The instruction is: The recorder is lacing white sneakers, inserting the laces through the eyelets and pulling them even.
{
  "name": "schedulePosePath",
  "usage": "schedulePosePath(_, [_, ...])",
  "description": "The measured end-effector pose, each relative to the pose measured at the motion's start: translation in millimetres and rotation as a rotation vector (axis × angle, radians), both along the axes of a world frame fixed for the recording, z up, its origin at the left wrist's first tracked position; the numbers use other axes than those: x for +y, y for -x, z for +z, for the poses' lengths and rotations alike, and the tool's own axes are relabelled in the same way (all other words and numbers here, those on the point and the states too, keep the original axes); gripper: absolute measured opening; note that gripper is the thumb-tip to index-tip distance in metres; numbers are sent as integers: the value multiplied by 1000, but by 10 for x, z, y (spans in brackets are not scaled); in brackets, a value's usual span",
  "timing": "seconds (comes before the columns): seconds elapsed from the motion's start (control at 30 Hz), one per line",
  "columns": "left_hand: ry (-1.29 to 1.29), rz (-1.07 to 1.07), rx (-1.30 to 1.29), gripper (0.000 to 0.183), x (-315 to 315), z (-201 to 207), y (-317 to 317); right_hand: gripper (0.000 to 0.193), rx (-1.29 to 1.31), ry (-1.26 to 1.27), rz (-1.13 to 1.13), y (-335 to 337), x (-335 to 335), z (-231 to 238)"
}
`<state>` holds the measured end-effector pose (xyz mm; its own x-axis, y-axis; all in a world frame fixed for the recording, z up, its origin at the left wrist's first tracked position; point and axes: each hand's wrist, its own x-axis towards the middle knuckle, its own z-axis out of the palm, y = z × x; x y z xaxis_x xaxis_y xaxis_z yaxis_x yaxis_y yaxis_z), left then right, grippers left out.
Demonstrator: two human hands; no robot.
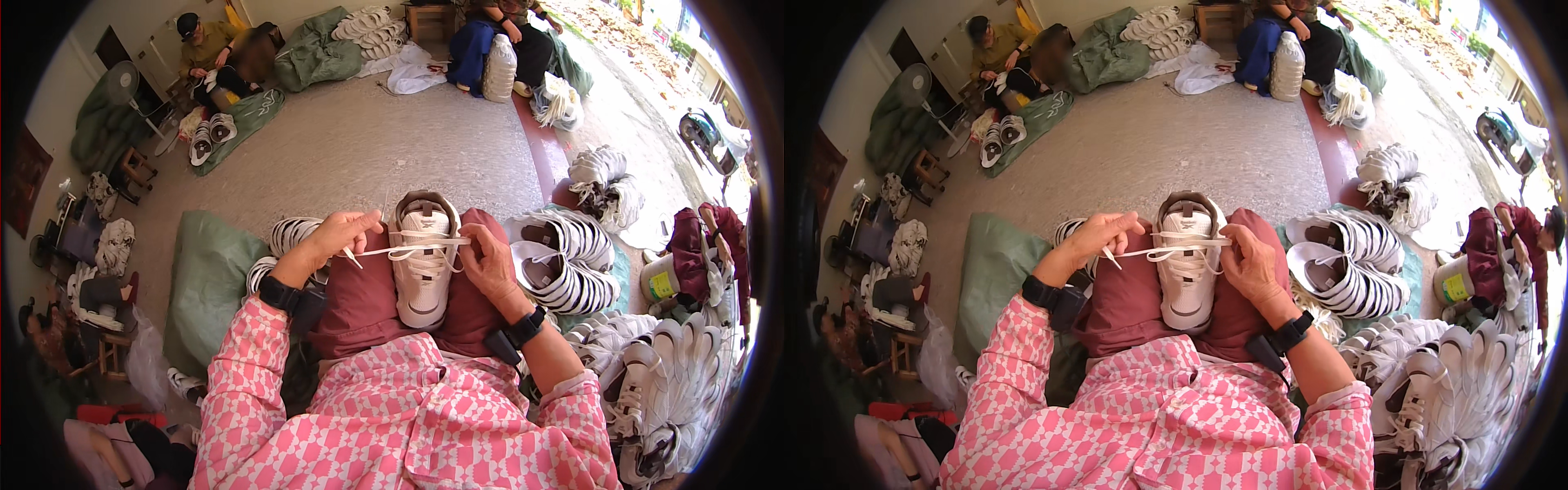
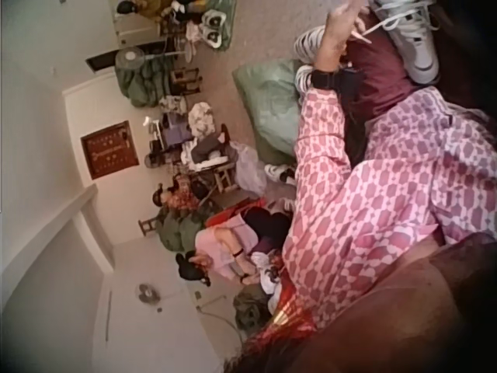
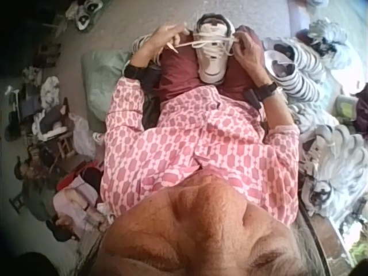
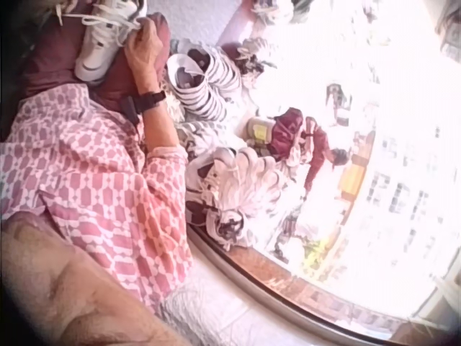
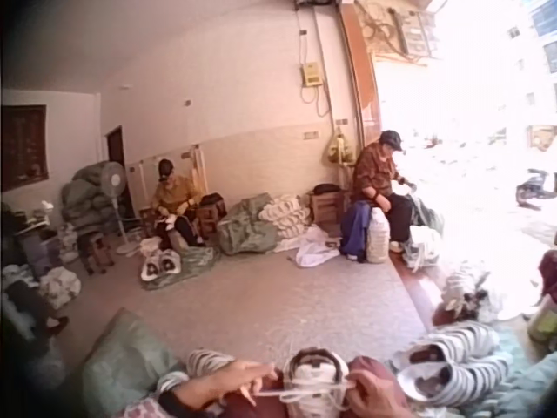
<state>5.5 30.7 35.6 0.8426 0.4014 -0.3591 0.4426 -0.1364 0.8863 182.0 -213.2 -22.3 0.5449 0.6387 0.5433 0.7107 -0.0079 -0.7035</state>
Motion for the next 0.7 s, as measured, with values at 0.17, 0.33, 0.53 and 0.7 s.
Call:
schedulePosePath(0.17, [349, -250, -204, 45, -7, -39, 254, 20, 38, 4, 4, -13, -4, -51])
schedulePosePath(0.33, [304, -195, -201, 45, 70, -192, 362, 19, 78, 42, 6, -48, -9, -102])
schedulePosePath(0.53, [39, 13, -260, 28, -130, -117, 173, 19, 53, 74, -15, 6, 3, 4])
schedulePosePath(0.7, [-592, -214, -356, 19, -490, 9, -322, 24, 23, 60, -9, -19, -4, -48])
